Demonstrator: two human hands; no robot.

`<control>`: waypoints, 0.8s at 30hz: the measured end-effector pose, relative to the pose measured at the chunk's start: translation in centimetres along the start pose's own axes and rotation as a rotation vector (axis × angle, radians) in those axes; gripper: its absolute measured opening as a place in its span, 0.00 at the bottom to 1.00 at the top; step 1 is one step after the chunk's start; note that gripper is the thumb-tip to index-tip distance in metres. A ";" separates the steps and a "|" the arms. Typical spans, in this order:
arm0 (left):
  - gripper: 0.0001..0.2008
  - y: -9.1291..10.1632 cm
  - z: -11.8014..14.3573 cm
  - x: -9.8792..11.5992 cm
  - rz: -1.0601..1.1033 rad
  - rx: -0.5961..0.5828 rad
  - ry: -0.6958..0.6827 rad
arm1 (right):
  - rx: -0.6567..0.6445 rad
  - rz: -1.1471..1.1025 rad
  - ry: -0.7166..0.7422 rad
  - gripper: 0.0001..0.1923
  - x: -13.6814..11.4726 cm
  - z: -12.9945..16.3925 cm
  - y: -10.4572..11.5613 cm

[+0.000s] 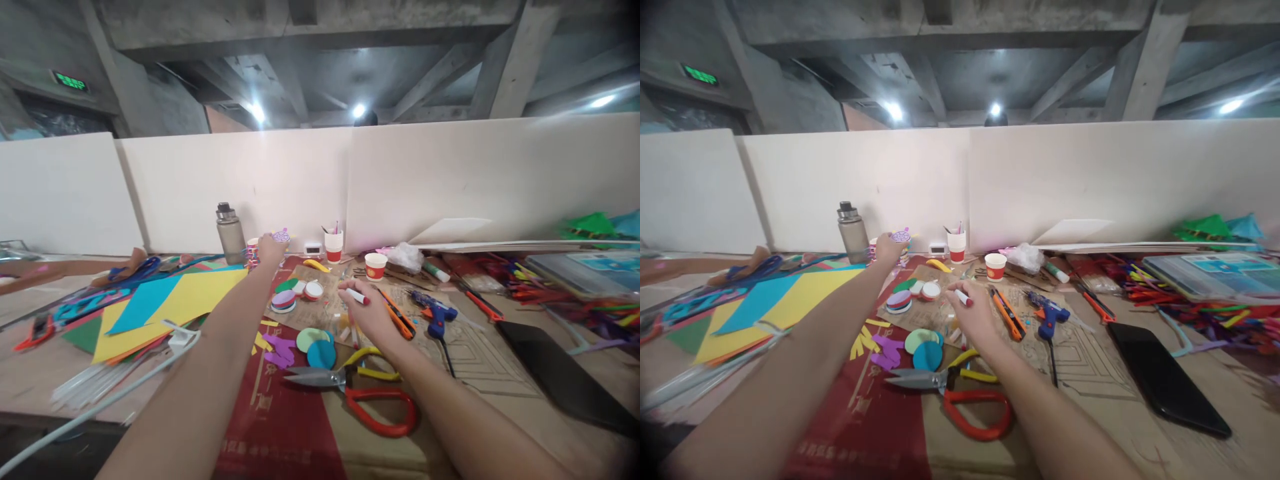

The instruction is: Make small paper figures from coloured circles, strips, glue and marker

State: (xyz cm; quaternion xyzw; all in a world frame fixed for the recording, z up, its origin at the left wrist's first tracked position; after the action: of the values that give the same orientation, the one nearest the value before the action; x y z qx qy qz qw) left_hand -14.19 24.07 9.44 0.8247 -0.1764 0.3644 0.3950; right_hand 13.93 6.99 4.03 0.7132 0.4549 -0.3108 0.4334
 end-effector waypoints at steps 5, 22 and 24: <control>0.27 -0.1 -2.9 -1.3 -0.068 -0.040 0.008 | -0.043 0.034 0.020 0.11 -0.6 0.6 -0.4; 0.22 -2.1 -6.5 -3.5 -0.325 -0.146 0.027 | -0.111 0.100 -0.054 0.09 1.4 0.9 -1.1; 0.19 -2.0 -6.5 -3.4 -0.330 -0.142 0.031 | -0.118 0.107 -0.050 0.10 1.4 1.0 -1.2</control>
State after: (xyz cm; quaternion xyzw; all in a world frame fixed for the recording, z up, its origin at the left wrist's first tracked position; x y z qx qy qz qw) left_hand -18.32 30.42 8.57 0.8067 -0.0576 0.2938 0.5095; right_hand 13.31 6.93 2.00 0.7019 0.4226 -0.2774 0.5018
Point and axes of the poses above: each hand's wrist, its own z-axis away from the middle knuckle, its own y-axis out of the back of the hand, x = y × z, the point moved 9 cm from there along -z, towards the middle knuckle, and after that the axes turned 7 degrees about z, right-handed, at the moved point
